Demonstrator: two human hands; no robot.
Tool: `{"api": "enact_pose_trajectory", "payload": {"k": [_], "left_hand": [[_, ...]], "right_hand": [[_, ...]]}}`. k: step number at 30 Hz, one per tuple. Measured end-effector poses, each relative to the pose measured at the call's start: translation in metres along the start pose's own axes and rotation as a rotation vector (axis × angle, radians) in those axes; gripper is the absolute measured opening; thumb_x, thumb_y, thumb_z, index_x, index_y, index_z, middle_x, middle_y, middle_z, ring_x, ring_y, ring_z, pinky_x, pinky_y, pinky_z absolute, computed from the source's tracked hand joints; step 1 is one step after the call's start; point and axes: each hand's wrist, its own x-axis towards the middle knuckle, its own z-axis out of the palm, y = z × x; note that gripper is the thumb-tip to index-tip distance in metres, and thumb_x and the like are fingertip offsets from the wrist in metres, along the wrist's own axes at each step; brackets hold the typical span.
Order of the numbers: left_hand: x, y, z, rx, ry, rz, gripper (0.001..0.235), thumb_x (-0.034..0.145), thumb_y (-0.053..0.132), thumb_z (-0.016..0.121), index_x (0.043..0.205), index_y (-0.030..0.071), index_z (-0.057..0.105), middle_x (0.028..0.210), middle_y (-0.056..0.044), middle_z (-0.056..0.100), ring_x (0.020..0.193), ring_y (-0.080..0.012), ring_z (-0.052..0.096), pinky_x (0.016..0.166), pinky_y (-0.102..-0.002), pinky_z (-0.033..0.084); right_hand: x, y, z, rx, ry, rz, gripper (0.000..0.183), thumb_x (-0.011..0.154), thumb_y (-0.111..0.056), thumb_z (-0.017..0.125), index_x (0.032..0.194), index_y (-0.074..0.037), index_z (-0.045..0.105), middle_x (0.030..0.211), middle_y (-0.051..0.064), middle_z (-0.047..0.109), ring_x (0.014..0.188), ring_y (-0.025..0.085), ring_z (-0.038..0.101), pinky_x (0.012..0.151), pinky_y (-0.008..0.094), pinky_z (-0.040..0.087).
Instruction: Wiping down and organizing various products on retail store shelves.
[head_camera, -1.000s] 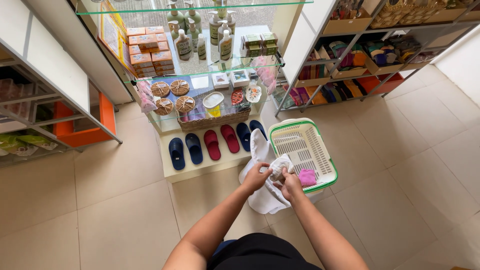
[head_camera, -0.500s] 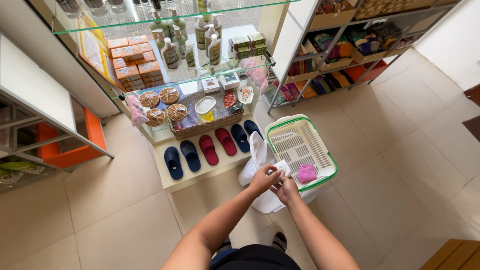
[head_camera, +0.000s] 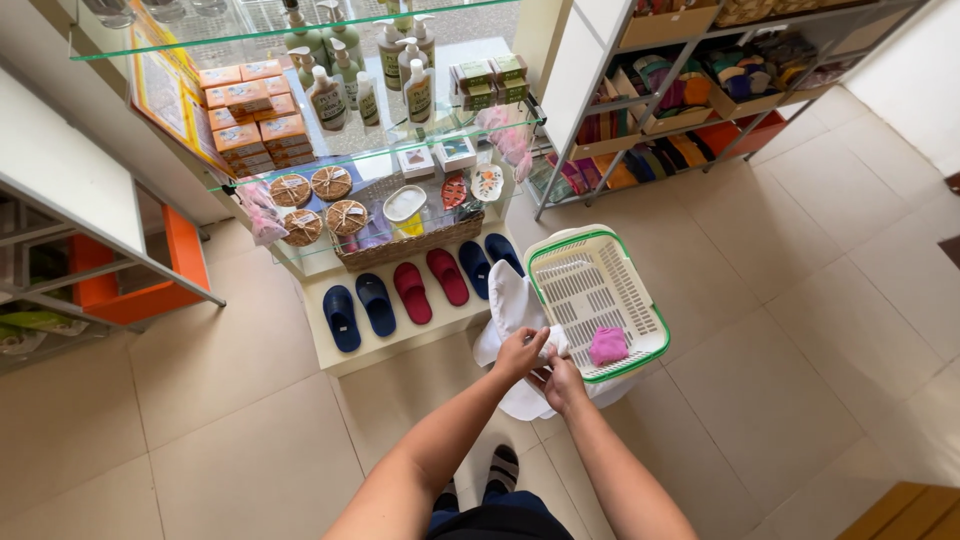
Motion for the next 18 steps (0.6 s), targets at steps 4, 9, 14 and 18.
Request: {"api": "enact_pose_trajectory", "payload": {"k": [4, 9, 14, 18], "left_hand": [[-0.011, 0.020, -0.006, 0.009, -0.001, -0.025, 0.064, 0.093, 0.061, 0.061, 0.112, 0.000, 0.070, 0.102, -0.024, 0.073, 0.097, -0.0362, 0.071, 0.085, -0.044, 0.054], [-0.023, 0.023, 0.005, 0.160, 0.144, 0.055, 0.059, 0.096, 0.059, 0.060, 0.104, 0.001, 0.071, 0.114, -0.022, 0.069, 0.108, -0.0390, 0.063, 0.092, -0.046, 0.050], [-0.028, 0.024, 0.001, 0.220, 0.148, -0.017, 0.057, 0.095, 0.059, 0.059, 0.110, 0.005, 0.068, 0.121, -0.017, 0.065, 0.113, -0.0362, 0.060, 0.095, -0.045, 0.049], [-0.045, 0.049, -0.022, 0.202, 0.133, -0.117, 0.059, 0.095, 0.060, 0.058, 0.114, 0.005, 0.065, 0.126, -0.015, 0.064, 0.113, -0.0359, 0.061, 0.094, -0.045, 0.050]], "right_hand": [[-0.007, -0.009, 0.008, -0.083, 0.057, 0.147, 0.037, 0.108, -0.038, 0.042, 0.140, -0.020, 0.049, 0.129, 0.010, 0.060, 0.110, 0.026, 0.062, 0.089, 0.051, 0.059], [-0.015, -0.017, 0.016, -0.176, 0.024, 0.210, 0.036, 0.107, -0.044, 0.039, 0.137, -0.025, 0.047, 0.130, 0.003, 0.058, 0.111, 0.023, 0.062, 0.075, 0.065, 0.054], [-0.025, -0.022, 0.035, -0.139, 0.014, 0.241, 0.037, 0.107, -0.043, 0.038, 0.139, -0.028, 0.047, 0.132, -0.001, 0.056, 0.114, 0.023, 0.059, 0.077, 0.065, 0.059], [-0.024, -0.009, 0.040, -0.054, -0.035, 0.246, 0.036, 0.108, -0.040, 0.041, 0.138, -0.022, 0.048, 0.133, 0.000, 0.060, 0.115, 0.024, 0.063, 0.073, 0.058, 0.058]]}}
